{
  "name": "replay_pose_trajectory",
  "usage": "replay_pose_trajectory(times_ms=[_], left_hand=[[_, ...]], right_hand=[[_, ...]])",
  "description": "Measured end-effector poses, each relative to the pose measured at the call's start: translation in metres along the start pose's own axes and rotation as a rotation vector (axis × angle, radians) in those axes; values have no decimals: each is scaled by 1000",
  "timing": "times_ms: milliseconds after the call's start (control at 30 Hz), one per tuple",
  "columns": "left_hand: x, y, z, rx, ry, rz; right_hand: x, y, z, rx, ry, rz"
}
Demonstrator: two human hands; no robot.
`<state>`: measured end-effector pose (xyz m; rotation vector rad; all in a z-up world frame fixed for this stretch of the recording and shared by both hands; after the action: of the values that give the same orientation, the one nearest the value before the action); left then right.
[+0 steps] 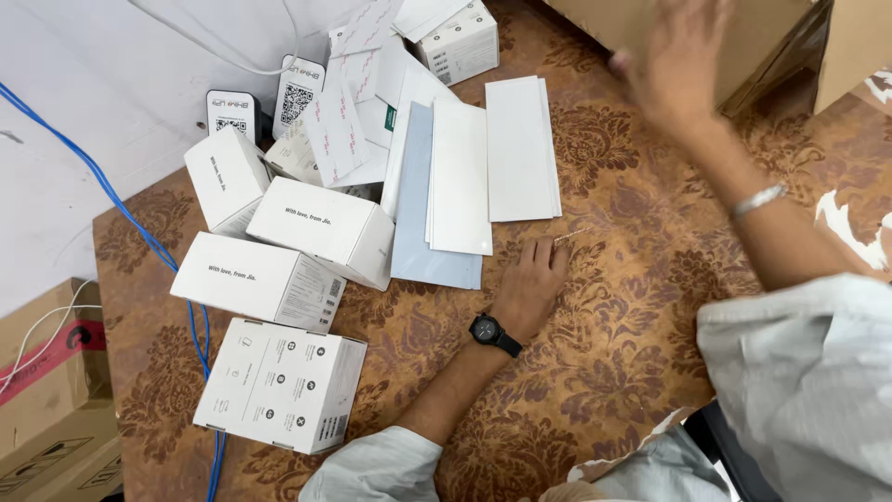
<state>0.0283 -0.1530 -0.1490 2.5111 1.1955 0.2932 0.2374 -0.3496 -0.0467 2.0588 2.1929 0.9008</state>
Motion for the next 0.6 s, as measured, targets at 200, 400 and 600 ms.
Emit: replay_pose_trajectory(times_ms=[200, 400, 600], left_hand=[[8, 1, 16, -90, 33, -43], [50, -22, -11, -115, 278, -234], [87, -48, -52, -98, 185, -473]], right_hand=[[115, -118, 112, 499, 61, -410], [125, -156, 101, 378, 125, -462], [135, -178, 94, 400, 1, -298]])
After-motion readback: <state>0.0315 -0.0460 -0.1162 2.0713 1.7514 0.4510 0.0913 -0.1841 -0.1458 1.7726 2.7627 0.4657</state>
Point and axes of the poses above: each hand's wrist, its own y-axis towards the middle knuckle, its own z-axis out of the palm, x = y × z, the point moved 10 cm from there along y, towards the middle knuckle, and after that the axes turned 12 degrees about y, right-handed, at the moved point
